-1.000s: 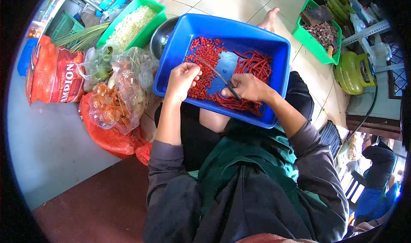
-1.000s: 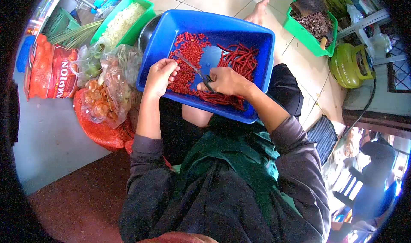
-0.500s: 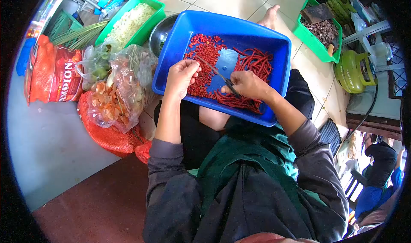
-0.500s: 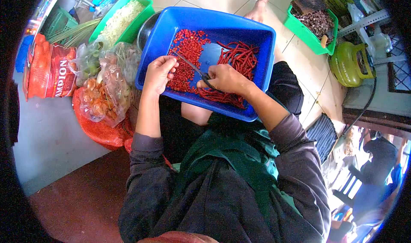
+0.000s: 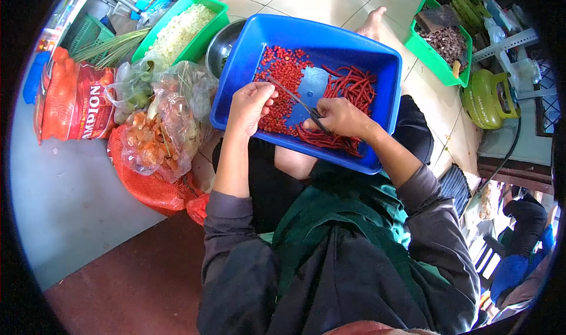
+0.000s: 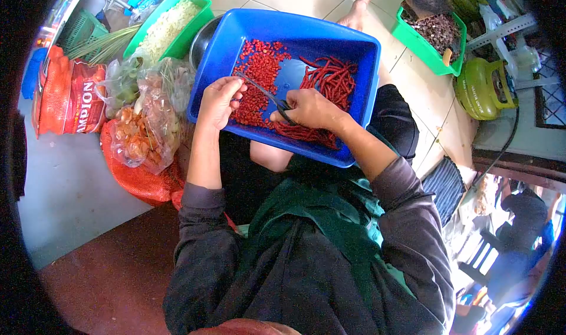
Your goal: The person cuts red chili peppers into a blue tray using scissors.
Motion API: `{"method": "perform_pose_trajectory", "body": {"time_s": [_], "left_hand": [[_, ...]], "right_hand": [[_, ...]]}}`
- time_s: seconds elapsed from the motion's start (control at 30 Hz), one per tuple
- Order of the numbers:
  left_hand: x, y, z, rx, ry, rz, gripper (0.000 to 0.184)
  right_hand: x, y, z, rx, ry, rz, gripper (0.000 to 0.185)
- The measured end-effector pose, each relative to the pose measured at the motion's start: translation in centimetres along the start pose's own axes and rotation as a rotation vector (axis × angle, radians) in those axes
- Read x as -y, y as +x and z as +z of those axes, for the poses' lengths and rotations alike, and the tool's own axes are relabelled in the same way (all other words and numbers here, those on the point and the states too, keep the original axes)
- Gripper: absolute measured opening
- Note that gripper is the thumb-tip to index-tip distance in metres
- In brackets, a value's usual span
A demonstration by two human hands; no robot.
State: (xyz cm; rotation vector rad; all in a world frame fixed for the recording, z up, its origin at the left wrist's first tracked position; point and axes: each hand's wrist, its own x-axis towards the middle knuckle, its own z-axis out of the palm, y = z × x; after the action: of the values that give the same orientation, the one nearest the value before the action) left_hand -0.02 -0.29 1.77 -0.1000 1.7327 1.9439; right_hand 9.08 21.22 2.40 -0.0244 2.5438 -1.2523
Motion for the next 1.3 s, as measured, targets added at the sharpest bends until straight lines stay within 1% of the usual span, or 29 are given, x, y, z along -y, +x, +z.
{"method": "perform_pose_trajectory", "body": {"time_s": [0.17, 0.27, 0.47, 0.67, 0.77, 0.87, 0.97, 1.07, 1.1, 1.2, 1.23, 1.27, 1.3], "left_hand": [[0.1, 0.0, 0.2, -0.007, 0.033, 0.007, 0.008], [0.3, 0.2, 0.1, -0.005, 0.068, 0.035, 0.007], [0.5, 0.3, 0.2, -0.016, 0.094, 0.058, 0.006], [0.0, 0.0, 0.4, -0.069, 0.052, 0.022, 0.007], [0.2, 0.2, 0.3, -0.068, 0.026, 0.031, 0.007], [0.0, 0.1, 0.4, -0.039, 0.041, 0.025, 0.008], [0.4, 0.4, 0.1, -0.015, 0.04, 0.044, 0.008], [0.4, 0.3, 0.0, -0.026, 0.049, 0.058, 0.009], [0.3, 0.4, 0.0, -0.025, 0.057, 0.056, 0.011], [-0.4, 0.8, -0.1, -0.132, 0.352, 0.204, 0.015], [-1.0, 1.1, -0.2, -0.197, 0.505, 0.242, 0.018], [-1.5, 1.2, -0.1, -0.307, 0.791, 0.272, 0.016], [-0.7, 1.9, -0.7, -0.286, 0.932, 0.479, 0.014]], "right_hand": [[0.2, -0.1, -0.4, 0.049, -0.042, 0.07, 0.059], [0.6, -0.1, -0.5, 0.041, -0.069, 0.035, 0.06], [1.0, 0.3, -0.6, 0.061, -0.054, 0.052, 0.061], [0.0, 0.3, -0.6, 0.056, -0.027, 0.087, 0.061], [0.7, -0.1, -0.6, 0.095, -0.022, 0.102, 0.062], [0.8, 0.0, 0.1, 0.072, -0.052, 0.041, 0.057], [0.6, 0.4, 0.4, 0.035, -0.031, -0.026, 0.057], [1.3, 0.5, -0.4, 0.056, -0.007, 0.066, 0.057], [0.9, 0.6, -0.5, 0.056, -0.008, 0.042, 0.056], [0.3, 0.5, -1.0, 0.024, -0.018, 0.031, 0.053], [0.0, 0.5, -1.3, 0.031, 0.073, 0.067, 0.05], [-0.4, 0.3, -1.7, -0.006, 0.06, 0.063, 0.049], [-0.8, 0.2, -2.1, -0.045, 0.047, 0.056, 0.048]]}}
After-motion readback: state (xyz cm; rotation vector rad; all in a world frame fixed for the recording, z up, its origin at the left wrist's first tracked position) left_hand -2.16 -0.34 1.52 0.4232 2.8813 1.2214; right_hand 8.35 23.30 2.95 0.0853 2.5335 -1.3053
